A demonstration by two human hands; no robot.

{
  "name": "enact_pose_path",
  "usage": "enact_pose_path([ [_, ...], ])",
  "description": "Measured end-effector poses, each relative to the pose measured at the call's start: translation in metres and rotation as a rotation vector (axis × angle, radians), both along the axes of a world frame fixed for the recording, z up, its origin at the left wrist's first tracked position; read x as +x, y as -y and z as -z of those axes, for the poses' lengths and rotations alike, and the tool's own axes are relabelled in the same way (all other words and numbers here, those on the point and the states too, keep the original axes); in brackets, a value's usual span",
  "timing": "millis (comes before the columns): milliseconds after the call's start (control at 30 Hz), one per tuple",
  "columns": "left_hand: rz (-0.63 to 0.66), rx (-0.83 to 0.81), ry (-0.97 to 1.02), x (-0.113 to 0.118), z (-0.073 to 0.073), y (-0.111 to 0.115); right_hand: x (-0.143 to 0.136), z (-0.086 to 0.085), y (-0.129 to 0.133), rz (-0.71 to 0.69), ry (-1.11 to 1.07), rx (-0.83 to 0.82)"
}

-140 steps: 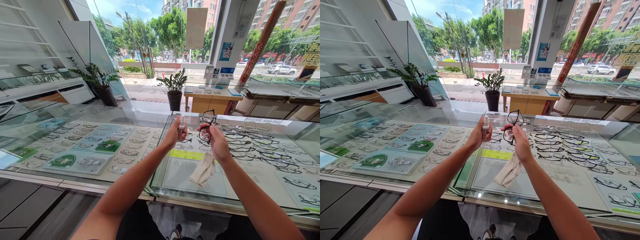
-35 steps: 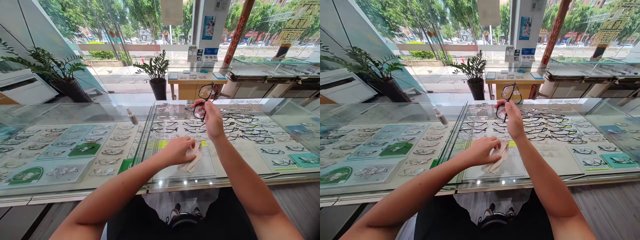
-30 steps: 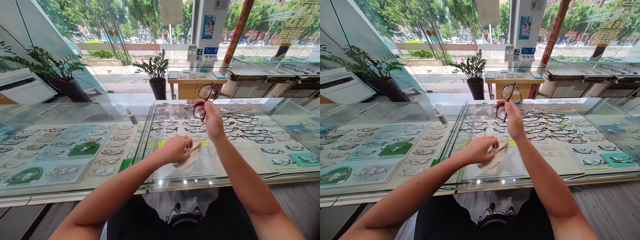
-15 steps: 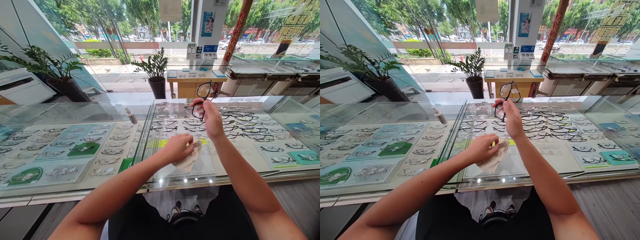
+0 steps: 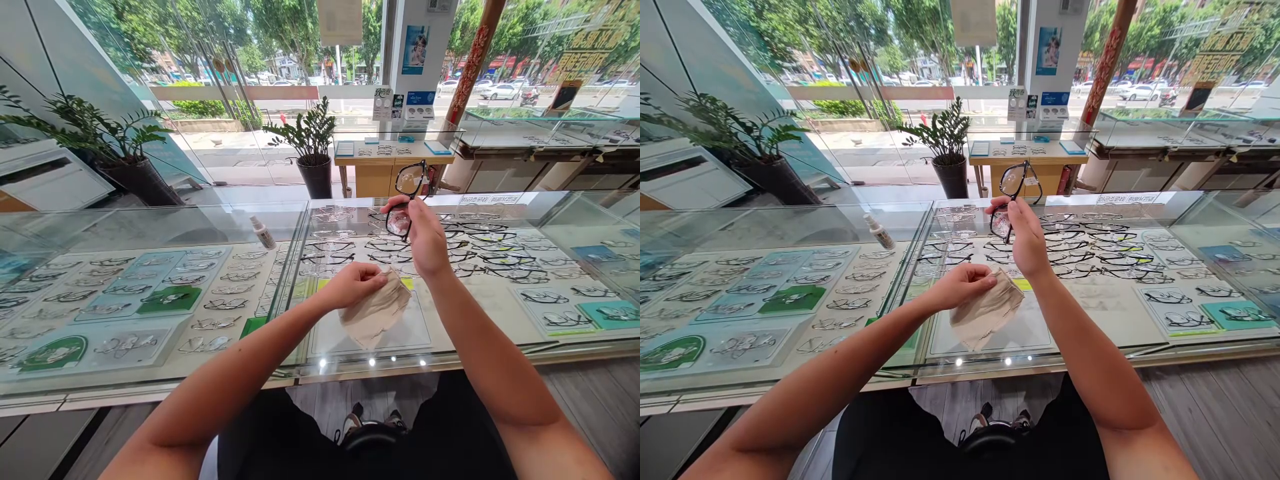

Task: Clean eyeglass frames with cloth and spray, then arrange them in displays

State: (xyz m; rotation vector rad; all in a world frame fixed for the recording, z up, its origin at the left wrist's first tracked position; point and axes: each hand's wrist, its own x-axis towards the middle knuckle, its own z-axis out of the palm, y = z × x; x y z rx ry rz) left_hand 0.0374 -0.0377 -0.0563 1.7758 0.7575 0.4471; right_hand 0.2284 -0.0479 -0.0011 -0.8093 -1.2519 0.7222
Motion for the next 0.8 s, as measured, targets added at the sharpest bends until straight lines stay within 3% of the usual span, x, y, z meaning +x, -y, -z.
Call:
enact_pose_path([
  [433, -0.356, -0.134, 0.505, -0.034, -0.045, -0.021, 0.002, -0.01, 0.011, -0.124, -0.002, -0.017],
  [800, -0.39, -0.274, 0.717, -0.043, -0.05, -0.032, -0.001, -0.013, 0.018, -0.339, -0.004, -0.001],
])
